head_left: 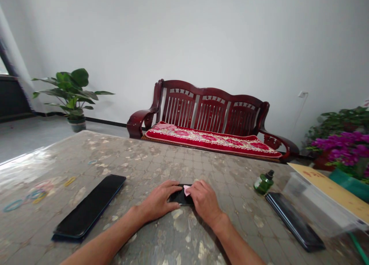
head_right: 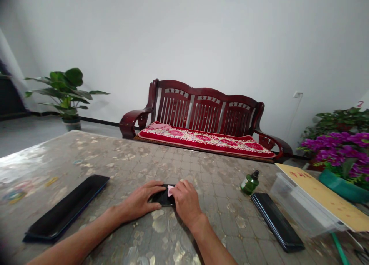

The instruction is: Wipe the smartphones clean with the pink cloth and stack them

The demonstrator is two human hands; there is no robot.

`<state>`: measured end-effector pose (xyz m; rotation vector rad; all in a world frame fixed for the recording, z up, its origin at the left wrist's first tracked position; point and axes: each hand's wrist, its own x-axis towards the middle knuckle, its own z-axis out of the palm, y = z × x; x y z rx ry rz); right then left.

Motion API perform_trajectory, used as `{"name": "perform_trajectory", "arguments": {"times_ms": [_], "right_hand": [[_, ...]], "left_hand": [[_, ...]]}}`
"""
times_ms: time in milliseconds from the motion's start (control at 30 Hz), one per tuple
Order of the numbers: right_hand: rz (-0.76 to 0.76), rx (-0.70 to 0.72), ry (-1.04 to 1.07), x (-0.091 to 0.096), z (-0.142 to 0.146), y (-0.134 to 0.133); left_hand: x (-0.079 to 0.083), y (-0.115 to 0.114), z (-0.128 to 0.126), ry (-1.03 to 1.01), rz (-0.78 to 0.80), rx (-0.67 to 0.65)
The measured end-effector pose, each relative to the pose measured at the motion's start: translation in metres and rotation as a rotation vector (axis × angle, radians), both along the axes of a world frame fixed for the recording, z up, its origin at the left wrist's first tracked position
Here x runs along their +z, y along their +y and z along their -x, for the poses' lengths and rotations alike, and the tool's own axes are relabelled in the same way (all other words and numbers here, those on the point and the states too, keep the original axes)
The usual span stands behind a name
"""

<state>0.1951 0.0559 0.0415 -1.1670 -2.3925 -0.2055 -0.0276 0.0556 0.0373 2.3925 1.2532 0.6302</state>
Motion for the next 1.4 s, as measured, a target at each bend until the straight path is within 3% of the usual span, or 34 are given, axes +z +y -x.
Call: {"name": "perform_trajectory", "arguments": {"times_ms": [267,367,533,800,1033,1267,1400], "right_hand": [[-0.027,-0.192,0.011,-0.001,-0.017,0.003],[-0.032,-0.158,0.019,-0.002,-0.013,-0.001],[0.021,0.03,0.011,0.001,-0.006,-0.008],[-0.014,-0.193,0.004,0.001,-0.022,-0.002],[0.026,-0.016,0.034,0.0,-0.011,-0.013],[-0.003,-0.176,0.028,0.003,-0.025,-0.003],[-0.014,-0.116,0.019,0.001,-0.021,-0.007]], "left_hand": [[-0.004,0.001,0.002,-0.022,0.021,0.017],[-0.005,0.001,0.003,-0.017,-0.002,0.007],[-0.006,0.001,0.003,0.012,-0.044,-0.013],[-0.001,0.0,0.003,-0.004,-0.027,-0.007],[-0.002,0.0,0.002,-0.027,-0.025,-0.011],[-0.005,0.001,0.003,-0.011,-0.007,0.001],[-0.004,0.001,0.003,-0.008,-0.01,-0.003]]}}
